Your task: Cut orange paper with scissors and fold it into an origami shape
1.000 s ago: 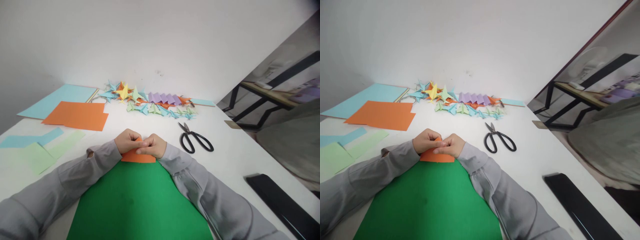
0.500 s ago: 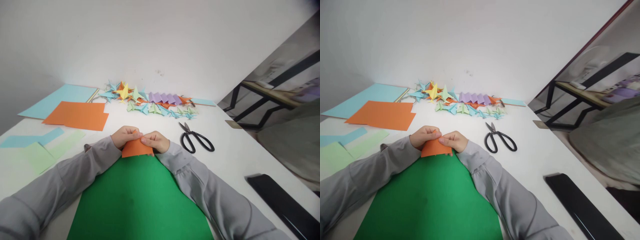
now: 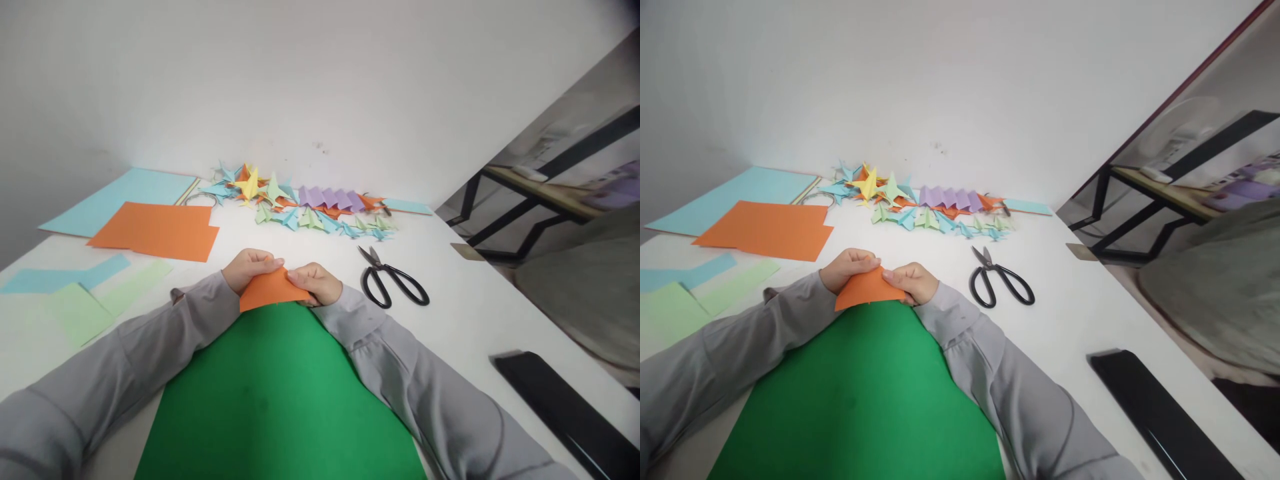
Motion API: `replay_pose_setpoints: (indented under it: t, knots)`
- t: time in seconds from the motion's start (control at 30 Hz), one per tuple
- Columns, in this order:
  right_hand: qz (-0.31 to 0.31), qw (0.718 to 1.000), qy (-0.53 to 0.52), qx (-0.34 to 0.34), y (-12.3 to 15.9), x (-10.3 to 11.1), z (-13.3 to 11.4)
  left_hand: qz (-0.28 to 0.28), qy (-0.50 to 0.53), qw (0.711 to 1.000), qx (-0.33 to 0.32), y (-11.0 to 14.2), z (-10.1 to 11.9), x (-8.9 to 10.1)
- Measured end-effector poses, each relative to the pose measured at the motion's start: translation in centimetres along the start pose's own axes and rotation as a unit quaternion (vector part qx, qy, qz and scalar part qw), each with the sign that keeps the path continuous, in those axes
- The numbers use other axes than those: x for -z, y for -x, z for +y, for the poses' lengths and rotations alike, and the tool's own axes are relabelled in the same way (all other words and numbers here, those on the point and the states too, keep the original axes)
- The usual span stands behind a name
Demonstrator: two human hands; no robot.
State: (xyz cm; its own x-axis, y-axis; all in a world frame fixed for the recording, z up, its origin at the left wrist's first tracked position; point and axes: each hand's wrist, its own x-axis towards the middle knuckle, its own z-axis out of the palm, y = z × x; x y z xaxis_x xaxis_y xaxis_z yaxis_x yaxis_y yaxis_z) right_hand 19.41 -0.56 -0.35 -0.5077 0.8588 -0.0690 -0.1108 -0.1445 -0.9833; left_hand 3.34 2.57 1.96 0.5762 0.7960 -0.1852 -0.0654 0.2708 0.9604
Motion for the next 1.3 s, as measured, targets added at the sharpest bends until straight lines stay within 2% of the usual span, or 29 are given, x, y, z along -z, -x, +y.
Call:
replay_pose_setpoints:
  t: [0.4, 0.53, 0.67, 0.93, 1.07, 1.17, 1.3]
  knots:
    - [0.010, 1.000, 0.017, -0.008, 0.30, 0.09, -0.05, 0.007, -0.018, 1.000, -0.003, -0.09, -0.03, 0.27]
    - [0.000, 1.000, 0.017, 0.010, 0.26, 0.36, 0.09, 0.003, -0.018, 1.000, -0.004, 0.00, 0.01, 0.08]
    - [0.022, 0.999, 0.027, 0.028, 0.17, 0.51, 0.25, 0.001, -0.014, 1.000, -0.011, 0.09, 0.00, -0.07]
    - [0.014, 0.995, -0.082, 0.051, -0.12, 0.36, 0.19, 0.003, -0.013, 1.000, -0.026, -0.01, 0.06, 0.31]
    - [0.043, 0.998, -0.029, 0.036, 0.05, 0.29, 0.04, -0.016, -0.035, 0.999, -0.024, 0.01, -0.04, 0.22]
    - [0.034, 0.999, 0.014, 0.011, 0.27, 0.29, 0.01, -0.011, -0.055, 0.998, -0.024, -0.05, -0.30, 0.09]
    - [0.041, 0.999, -0.028, 0.003, 0.23, 0.50, -0.09, -0.002, -0.045, 0.999, -0.024, -0.16, -0.48, -0.05]
